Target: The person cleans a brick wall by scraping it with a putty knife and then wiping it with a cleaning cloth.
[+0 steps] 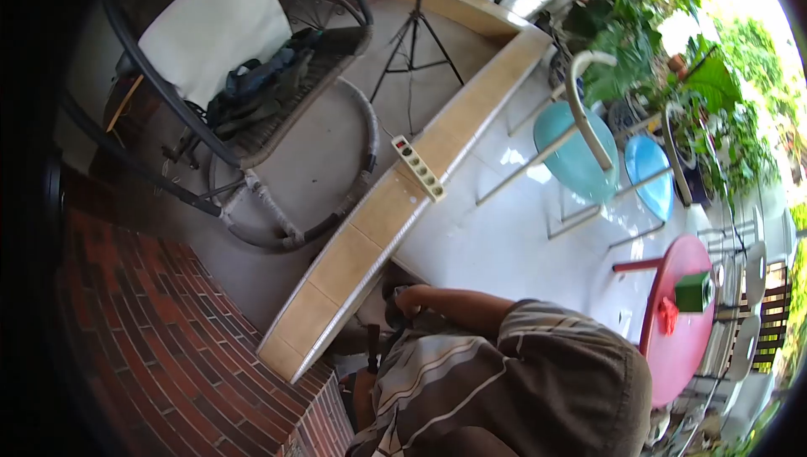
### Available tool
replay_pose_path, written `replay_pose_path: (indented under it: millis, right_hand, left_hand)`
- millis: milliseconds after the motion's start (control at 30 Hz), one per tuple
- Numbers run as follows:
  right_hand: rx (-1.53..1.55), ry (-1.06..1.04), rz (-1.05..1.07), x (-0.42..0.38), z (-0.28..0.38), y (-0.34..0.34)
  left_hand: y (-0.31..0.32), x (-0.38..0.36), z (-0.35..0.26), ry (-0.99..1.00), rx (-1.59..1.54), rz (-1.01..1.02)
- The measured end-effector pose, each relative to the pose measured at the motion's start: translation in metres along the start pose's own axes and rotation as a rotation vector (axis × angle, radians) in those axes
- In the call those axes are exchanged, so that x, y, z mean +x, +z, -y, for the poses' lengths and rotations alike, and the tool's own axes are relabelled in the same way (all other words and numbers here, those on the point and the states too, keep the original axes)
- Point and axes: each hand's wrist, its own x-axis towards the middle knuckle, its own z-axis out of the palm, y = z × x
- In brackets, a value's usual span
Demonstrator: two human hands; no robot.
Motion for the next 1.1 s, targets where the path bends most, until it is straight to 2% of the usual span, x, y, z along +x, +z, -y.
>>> replay_pose_path:
  millis: [67, 100, 200, 267, 333, 367, 400, 433, 467, 500, 533, 567, 600, 667, 767, 867, 900, 1000, 1033, 1100]
  right_hand:
    - [0.117, -0.186, -0.04, -0.032, 0.015, -0.003]
    - [0.044, -0.173, -0.078, -0.025, 0.015, 0.006]
    - [0.166, -0.085, -0.274, -0.064, 0.019, 0.013]
    - [0.367, -0.008, -0.452, -0.081, 0.004, 0.013]
    - [0.563, -0.033, -0.876, -0.095, -0.034, 0.019]
    - [0.63, 0.083, -1.047, -0.118, -0.044, 0.008]
    - [0.935, 0.374, -1.061, -0.189, -0.015, -0.025]
    - [0.838, 0.38, -1.437, -0.181, -0.063, -0.015]
    - [0.776, 0.57, -1.641, -0.2, -0.091, -0.02]
    - [0.76, 0.567, -1.937, -0.245, -0.087, -0.032]
    - [0.619, 0.758, -2.023, -0.274, -0.113, -0.037]
    - [0.333, 0.542, -2.389, -0.302, -0.131, -0.044]
    - [0.35, 0.628, -2.379, -0.328, -0.153, -0.049]
    - [-0.351, 0.883, -2.32, -0.376, -0.218, -0.056]
    - [-0.175, 1.508, -1.907, -0.389, -0.274, -0.066]
    - [-0.024, 1.445, -1.551, -0.396, -0.254, -0.085]
    - [-0.125, 1.421, -1.524, -0.395, -0.261, -0.089]
    - [-0.101, 1.366, -1.503, -0.402, -0.282, -0.091]
    - [-0.22, 1.355, -1.549, -0.403, -0.286, -0.088]
    - [-0.183, 1.26, -1.543, -0.411, -0.276, -0.084]
  left_hand:
    - [-0.004, -0.002, 0.008, 0.012, -0.005, 0.045]
    - [-0.007, 0.0, 0.008, 0.019, -0.012, 0.066]
    - [-0.011, -0.002, 0.019, 0.019, -0.015, 0.118]
    - [-0.013, -0.005, 0.025, 0.009, -0.011, 0.144]
    - [-0.014, -0.006, 0.033, -0.006, -0.006, 0.163]
    - [-0.015, -0.004, 0.037, -0.013, -0.006, 0.17]
    - [-0.016, -0.003, 0.04, -0.023, -0.011, 0.171]
    - [-0.018, -0.002, 0.042, -0.025, -0.028, 0.164]
    - [-0.02, -0.002, 0.04, -0.023, -0.058, 0.156]
    - [-0.024, -0.007, 0.033, -0.022, -0.093, 0.141]
    - [-0.03, -0.015, 0.02, -0.006, -0.163, 0.126]
    - [-0.036, -0.025, 0.004, 0.011, -0.233, 0.113]
    - [-0.04, -0.03, -0.009, 0.028, -0.304, 0.1]
    - [-0.044, -0.009, -0.004, -0.015, -0.337, 0.064]
    - [-0.058, 0.014, -0.015, 0.014, -0.34, 0.028]
    - [-0.069, 0.022, -0.062, 0.049, -0.275, 0.002]
    - [-0.072, 0.028, -0.075, 0.059, -0.249, -0.006]
    - [-0.069, 0.054, -0.114, 0.125, -0.223, -0.02]
    - [-0.065, 0.064, -0.131, 0.143, -0.211, -0.013]
    - [-0.054, 0.078, -0.169, 0.168, -0.203, 0.005]
